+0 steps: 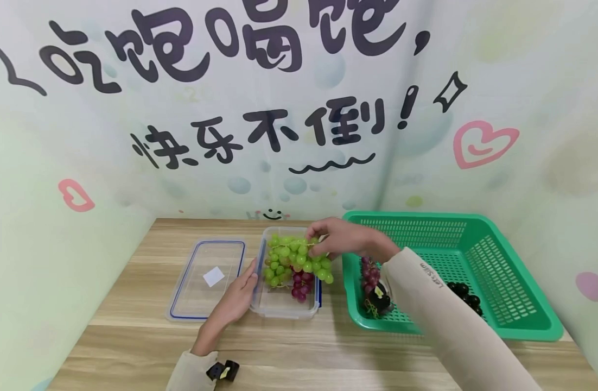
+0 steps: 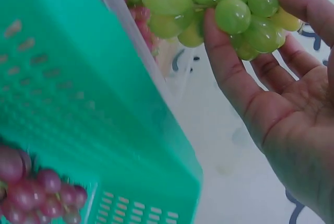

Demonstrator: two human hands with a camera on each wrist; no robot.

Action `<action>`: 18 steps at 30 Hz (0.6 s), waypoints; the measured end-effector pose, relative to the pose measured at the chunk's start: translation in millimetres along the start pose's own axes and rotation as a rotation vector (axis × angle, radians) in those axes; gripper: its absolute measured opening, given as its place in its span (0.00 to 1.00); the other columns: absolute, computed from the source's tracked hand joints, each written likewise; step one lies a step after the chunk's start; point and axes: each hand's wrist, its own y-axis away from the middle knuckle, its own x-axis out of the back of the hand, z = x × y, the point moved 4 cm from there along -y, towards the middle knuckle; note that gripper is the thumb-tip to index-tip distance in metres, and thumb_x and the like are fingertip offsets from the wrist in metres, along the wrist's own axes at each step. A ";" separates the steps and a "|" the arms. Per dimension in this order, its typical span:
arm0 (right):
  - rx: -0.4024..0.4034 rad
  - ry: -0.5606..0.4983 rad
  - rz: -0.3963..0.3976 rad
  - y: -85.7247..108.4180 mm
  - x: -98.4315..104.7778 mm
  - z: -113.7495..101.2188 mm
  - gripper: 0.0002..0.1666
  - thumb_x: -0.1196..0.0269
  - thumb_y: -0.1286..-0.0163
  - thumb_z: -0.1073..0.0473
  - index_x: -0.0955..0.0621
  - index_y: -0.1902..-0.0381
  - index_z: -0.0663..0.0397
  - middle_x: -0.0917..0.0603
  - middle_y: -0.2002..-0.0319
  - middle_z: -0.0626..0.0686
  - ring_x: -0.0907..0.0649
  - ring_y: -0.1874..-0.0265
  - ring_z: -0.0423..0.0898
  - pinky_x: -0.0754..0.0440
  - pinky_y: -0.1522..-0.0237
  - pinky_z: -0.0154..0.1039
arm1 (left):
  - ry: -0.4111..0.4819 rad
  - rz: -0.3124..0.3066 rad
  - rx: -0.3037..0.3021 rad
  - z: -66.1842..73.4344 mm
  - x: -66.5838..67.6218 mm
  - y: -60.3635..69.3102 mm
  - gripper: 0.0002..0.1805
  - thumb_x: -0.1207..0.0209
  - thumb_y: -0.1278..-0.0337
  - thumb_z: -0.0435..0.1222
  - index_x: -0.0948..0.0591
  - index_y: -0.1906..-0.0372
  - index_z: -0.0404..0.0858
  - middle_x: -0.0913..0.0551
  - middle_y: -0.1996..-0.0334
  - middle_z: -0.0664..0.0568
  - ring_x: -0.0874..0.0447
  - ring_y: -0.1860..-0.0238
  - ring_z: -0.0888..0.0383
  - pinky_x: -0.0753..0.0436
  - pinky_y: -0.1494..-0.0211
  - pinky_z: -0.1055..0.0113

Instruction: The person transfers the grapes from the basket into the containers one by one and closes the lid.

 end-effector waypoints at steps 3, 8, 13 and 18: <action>-0.005 -0.015 0.001 -6.8 -8.8 -1.2 0.12 0.35 0.34 0.62 0.23 0.54 0.54 0.19 0.59 0.52 0.21 0.63 0.46 0.17 0.63 0.40 | 0.004 0.000 0.003 -0.3 0.0 -0.2 0.28 0.65 0.21 0.36 0.48 0.23 0.31 0.43 0.26 0.34 0.45 0.25 0.37 0.44 0.24 0.44; -0.005 0.008 -0.006 -17.2 -24.7 -1.4 0.12 0.35 0.35 0.62 0.21 0.53 0.53 0.19 0.59 0.52 0.21 0.64 0.45 0.17 0.63 0.40 | 0.011 0.004 -0.005 -1.1 -0.1 -0.8 0.28 0.65 0.21 0.36 0.48 0.23 0.30 0.43 0.26 0.34 0.45 0.25 0.38 0.44 0.23 0.44; 0.002 0.027 -0.016 -25.0 -37.4 -2.2 0.11 0.34 0.35 0.63 0.20 0.54 0.51 0.20 0.60 0.52 0.22 0.65 0.46 0.16 0.62 0.43 | 0.010 0.001 -0.014 -1.1 -0.2 -1.0 0.28 0.66 0.22 0.35 0.47 0.24 0.29 0.44 0.26 0.33 0.45 0.25 0.37 0.45 0.23 0.44; 0.018 0.027 -0.047 -28.8 -46.4 -1.5 0.09 0.34 0.35 0.65 0.21 0.58 0.52 0.22 0.64 0.51 0.24 0.67 0.45 0.18 0.65 0.42 | 0.008 -0.004 -0.006 -1.8 -0.2 -1.5 0.28 0.66 0.22 0.35 0.48 0.24 0.29 0.44 0.25 0.33 0.42 0.26 0.37 0.41 0.24 0.44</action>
